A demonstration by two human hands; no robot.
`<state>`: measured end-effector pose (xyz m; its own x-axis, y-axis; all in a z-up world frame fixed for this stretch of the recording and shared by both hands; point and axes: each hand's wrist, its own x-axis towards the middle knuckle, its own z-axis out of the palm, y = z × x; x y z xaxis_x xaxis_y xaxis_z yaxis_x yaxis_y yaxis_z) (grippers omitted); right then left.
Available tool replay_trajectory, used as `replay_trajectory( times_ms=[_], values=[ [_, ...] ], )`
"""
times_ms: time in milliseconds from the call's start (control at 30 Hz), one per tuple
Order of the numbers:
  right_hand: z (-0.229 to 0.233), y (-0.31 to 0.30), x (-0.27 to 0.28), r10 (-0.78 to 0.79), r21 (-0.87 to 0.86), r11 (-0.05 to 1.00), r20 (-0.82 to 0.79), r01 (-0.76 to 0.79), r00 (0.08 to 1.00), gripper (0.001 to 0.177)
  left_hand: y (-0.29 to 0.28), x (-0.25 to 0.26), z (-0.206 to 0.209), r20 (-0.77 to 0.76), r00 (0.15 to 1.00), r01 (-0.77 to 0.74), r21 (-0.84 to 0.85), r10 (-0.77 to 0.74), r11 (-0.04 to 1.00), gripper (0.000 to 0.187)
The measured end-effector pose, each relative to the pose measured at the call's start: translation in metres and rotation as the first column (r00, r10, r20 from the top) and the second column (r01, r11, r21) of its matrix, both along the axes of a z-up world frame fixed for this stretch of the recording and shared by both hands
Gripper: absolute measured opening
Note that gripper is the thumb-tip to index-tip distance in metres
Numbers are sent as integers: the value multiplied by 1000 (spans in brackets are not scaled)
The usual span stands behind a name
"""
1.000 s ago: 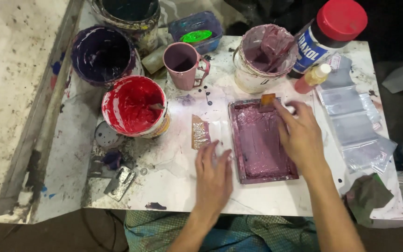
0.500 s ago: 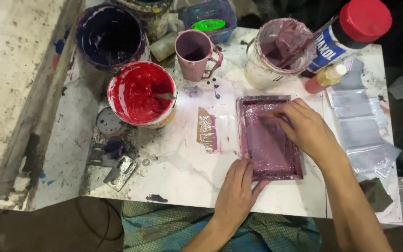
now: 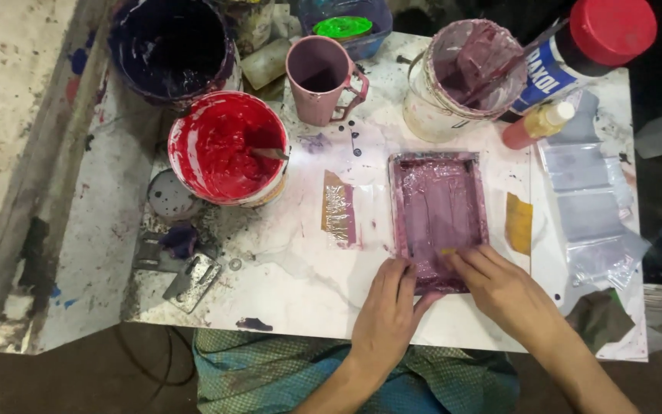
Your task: The person spreads a purple paste-like substance onto a rectangular tray using a small wooden stick. They then wipe the work surface with a green cloth and handle a clear plastic sheet before returning to the tray.
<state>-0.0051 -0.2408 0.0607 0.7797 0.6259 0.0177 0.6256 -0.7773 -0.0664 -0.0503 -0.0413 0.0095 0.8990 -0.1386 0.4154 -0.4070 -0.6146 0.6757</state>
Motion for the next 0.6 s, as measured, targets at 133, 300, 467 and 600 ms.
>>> replay_trajectory(
  times_ms=[133, 300, 467, 600],
  values=[
    [11, 1, 31, -70, 88, 993, -149, 83, 986, 41, 0, 0, 1, 15, 1000, 4, -9, -4, 1000, 51],
    [8, 27, 84, -78, 279, 960, 194, 22, 978, 27, 0, 0, 3, -9, 1000, -7, -24, 7, 1000, 52],
    [-7, 17, 37, -22, 89, 996, 67, 16, 998, 52, 1, 1, 2, -33, 999, -3, -33, 2, 999, 49],
    [4, 6, -2, 51, 82, 995, -28, -49, 998, 52, 2, 1, 8, -33, 999, -28, -41, 27, 999, 45]
  ],
)
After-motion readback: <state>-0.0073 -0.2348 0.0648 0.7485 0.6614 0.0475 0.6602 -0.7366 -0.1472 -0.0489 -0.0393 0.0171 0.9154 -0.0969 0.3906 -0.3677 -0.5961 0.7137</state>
